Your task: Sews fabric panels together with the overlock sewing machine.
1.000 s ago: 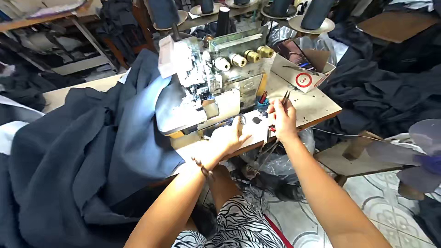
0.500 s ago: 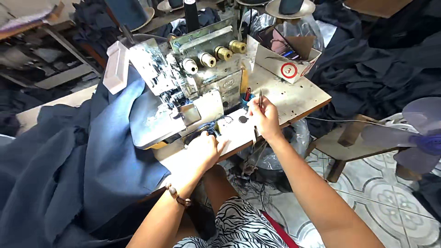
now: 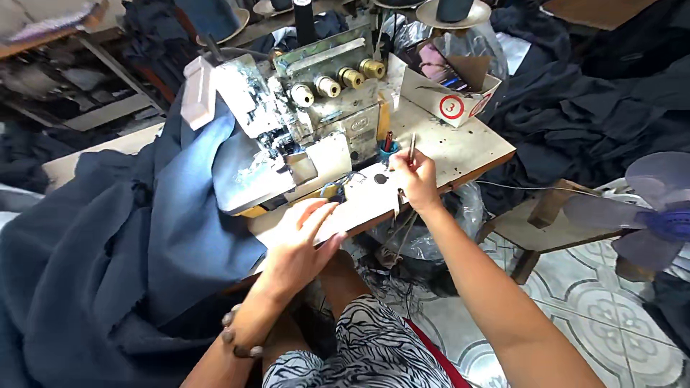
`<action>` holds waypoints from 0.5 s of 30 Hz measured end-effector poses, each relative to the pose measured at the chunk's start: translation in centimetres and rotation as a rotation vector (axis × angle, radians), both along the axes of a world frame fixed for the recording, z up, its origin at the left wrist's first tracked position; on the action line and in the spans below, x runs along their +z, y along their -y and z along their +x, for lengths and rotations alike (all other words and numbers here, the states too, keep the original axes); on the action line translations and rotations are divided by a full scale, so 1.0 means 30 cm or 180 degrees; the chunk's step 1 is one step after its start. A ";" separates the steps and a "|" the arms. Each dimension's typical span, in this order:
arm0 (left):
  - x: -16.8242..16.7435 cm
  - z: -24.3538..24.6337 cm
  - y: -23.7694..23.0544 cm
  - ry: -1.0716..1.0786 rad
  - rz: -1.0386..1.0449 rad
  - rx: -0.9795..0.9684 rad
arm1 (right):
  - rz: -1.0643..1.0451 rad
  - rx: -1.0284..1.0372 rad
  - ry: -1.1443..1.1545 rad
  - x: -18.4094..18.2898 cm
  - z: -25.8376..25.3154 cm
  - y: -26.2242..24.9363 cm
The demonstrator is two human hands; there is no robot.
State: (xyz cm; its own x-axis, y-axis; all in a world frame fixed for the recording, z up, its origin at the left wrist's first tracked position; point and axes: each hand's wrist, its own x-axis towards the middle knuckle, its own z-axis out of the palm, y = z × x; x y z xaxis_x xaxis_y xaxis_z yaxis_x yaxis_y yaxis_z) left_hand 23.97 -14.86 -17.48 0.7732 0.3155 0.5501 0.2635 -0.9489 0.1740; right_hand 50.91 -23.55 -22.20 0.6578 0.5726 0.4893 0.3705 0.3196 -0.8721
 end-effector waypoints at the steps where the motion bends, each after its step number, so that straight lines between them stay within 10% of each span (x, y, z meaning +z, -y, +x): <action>1: -0.022 -0.078 -0.044 0.0511 0.0443 0.0182 | 0.0040 0.0042 -0.0081 -0.003 0.001 0.000; 3: -0.044 -0.254 -0.169 0.0565 0.0722 0.0988 | 0.0097 0.0174 -0.0202 0.001 -0.007 0.006; 9: 0.119 -0.528 -0.425 -0.1084 -0.1809 0.2806 | -0.0153 0.1130 -0.0304 0.122 -0.267 0.101; 11: 0.324 -0.518 -0.430 -0.1634 -0.1916 0.2556 | -0.0482 0.1718 -0.0374 0.132 -0.376 0.134; 15: 0.771 -0.568 -0.586 0.0206 -0.2248 0.0797 | -0.1123 0.2528 -0.0282 0.141 -0.537 0.119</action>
